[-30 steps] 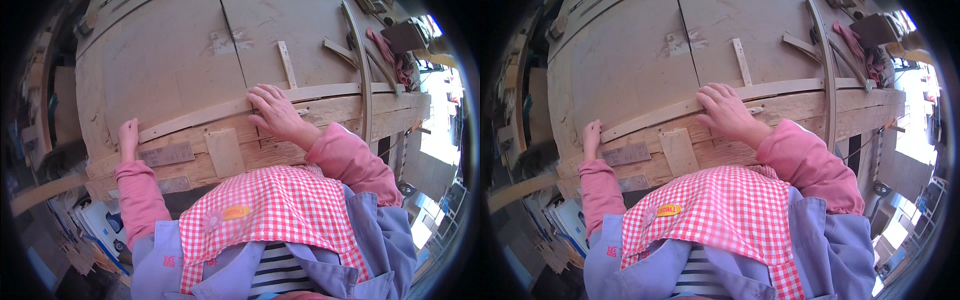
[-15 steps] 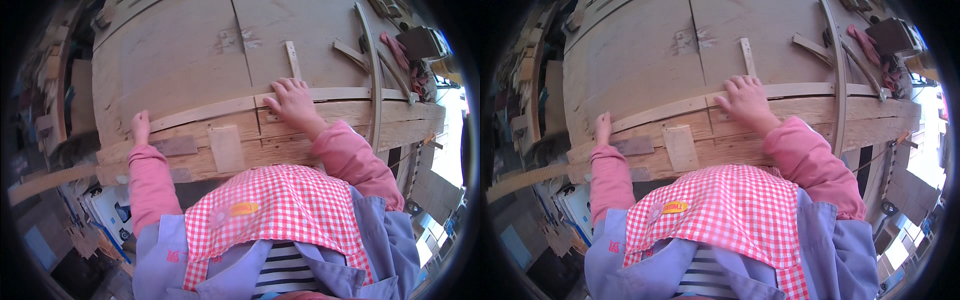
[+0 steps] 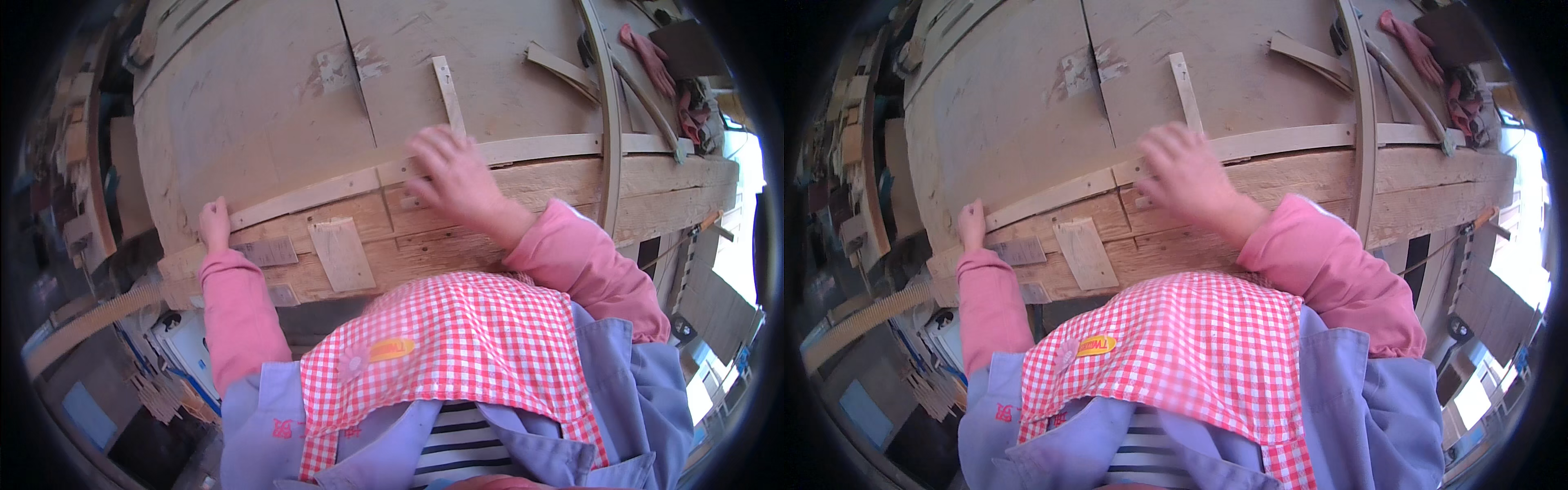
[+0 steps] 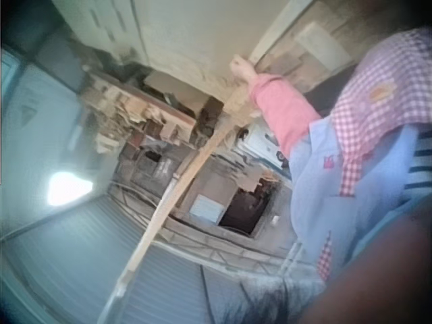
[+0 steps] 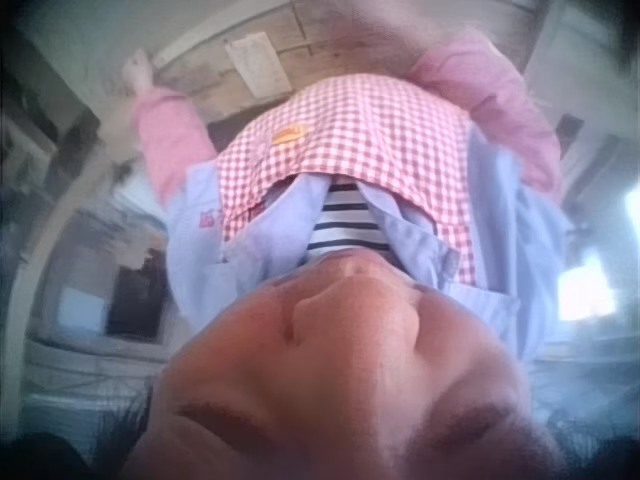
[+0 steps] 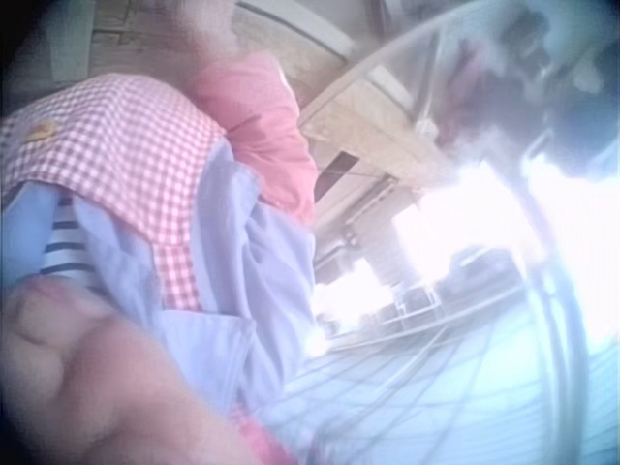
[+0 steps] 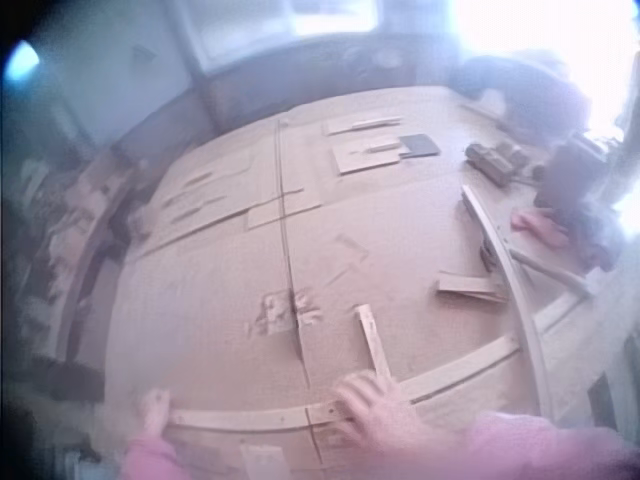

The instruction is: The person assembles small wooden pieces on a workbench, using a hammer to tap them into place. They measure and align the pieces, then retrieve additional wooden strips from a nearby stack and continue assembling the structure.

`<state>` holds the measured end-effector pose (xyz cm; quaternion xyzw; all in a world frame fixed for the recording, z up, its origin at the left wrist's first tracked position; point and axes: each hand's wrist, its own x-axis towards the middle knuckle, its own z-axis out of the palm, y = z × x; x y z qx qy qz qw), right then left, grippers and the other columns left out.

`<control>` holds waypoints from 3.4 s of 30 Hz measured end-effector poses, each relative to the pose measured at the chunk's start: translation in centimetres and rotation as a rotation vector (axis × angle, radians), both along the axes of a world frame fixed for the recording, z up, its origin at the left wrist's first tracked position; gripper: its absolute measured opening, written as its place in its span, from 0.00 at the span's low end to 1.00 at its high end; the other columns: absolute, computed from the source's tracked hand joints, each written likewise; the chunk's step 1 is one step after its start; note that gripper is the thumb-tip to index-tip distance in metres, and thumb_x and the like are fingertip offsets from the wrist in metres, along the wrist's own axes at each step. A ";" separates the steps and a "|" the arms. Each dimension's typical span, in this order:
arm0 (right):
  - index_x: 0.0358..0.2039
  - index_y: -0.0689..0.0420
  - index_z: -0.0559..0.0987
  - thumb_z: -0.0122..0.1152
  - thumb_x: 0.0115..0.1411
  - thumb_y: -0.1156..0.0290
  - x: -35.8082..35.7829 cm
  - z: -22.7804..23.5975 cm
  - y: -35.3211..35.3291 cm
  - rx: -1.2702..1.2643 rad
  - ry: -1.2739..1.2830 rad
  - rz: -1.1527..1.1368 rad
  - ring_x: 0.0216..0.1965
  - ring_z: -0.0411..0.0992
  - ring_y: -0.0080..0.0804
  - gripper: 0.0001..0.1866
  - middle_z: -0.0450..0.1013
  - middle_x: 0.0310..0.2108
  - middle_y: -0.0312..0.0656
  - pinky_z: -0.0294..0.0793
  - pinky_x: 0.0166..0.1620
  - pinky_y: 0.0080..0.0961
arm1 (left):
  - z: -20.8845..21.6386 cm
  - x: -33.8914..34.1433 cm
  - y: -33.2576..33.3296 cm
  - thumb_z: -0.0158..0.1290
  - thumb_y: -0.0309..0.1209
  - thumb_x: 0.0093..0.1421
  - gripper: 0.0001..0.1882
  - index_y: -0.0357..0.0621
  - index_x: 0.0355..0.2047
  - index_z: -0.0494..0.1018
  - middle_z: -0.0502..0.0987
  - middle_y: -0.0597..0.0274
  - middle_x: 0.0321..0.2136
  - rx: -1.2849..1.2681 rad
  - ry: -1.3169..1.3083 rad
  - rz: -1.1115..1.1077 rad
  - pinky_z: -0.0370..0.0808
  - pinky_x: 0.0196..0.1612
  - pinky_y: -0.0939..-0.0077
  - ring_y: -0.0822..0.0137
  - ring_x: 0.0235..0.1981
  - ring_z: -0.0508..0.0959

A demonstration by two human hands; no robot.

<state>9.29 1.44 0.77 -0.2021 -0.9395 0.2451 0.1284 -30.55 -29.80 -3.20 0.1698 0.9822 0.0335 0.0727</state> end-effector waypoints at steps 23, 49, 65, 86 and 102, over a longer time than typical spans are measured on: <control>0.46 0.55 0.75 0.48 0.62 0.56 -2.0 -0.1 0.9 0.119 -0.201 -0.018 0.50 0.65 0.38 0.19 0.71 0.47 0.41 0.60 0.52 0.35 | 2.5 9.1 4.0 0.47 0.27 0.58 0.12 0.43 0.41 0.75 0.76 0.49 0.34 0.414 0.251 -0.197 0.69 0.47 0.58 0.49 0.43 0.74; 0.44 0.54 0.76 0.46 0.63 0.59 -1.8 -0.2 1.0 0.113 -0.166 -0.019 0.49 0.66 0.35 0.17 0.71 0.46 0.37 0.61 0.49 0.35 | 2.0 20.4 13.1 0.50 0.37 0.59 0.13 0.49 0.42 0.75 0.74 0.66 0.43 0.418 0.176 -0.562 0.56 0.55 0.53 0.59 0.52 0.66; 0.42 0.55 0.77 0.45 0.64 0.59 -1.7 -0.3 1.1 0.105 -0.115 -0.013 0.47 0.67 0.37 0.17 0.73 0.44 0.38 0.62 0.49 0.35 | 2.3 20.5 13.8 0.50 0.36 0.59 0.09 0.48 0.37 0.76 0.74 0.68 0.37 0.425 0.197 -0.562 0.57 0.53 0.58 0.62 0.47 0.67; 0.40 0.50 0.79 0.40 0.66 0.59 -1.4 -0.4 0.9 0.132 -0.100 -0.015 0.48 0.67 0.36 0.18 0.73 0.44 0.35 0.63 0.49 0.34 | 1.8 20.4 13.6 0.47 0.37 0.61 0.11 0.51 0.38 0.77 0.75 0.69 0.39 0.411 0.225 -0.556 0.57 0.53 0.58 0.61 0.49 0.67; 0.37 0.49 0.78 0.38 0.65 0.60 -1.0 -1.1 0.9 0.248 -0.119 0.033 0.47 0.69 0.37 0.17 0.74 0.42 0.35 0.67 0.45 0.38 | 1.9 20.6 13.5 0.43 0.39 0.64 0.14 0.50 0.38 0.77 0.75 0.68 0.40 0.397 0.209 -0.551 0.58 0.53 0.62 0.62 0.48 0.68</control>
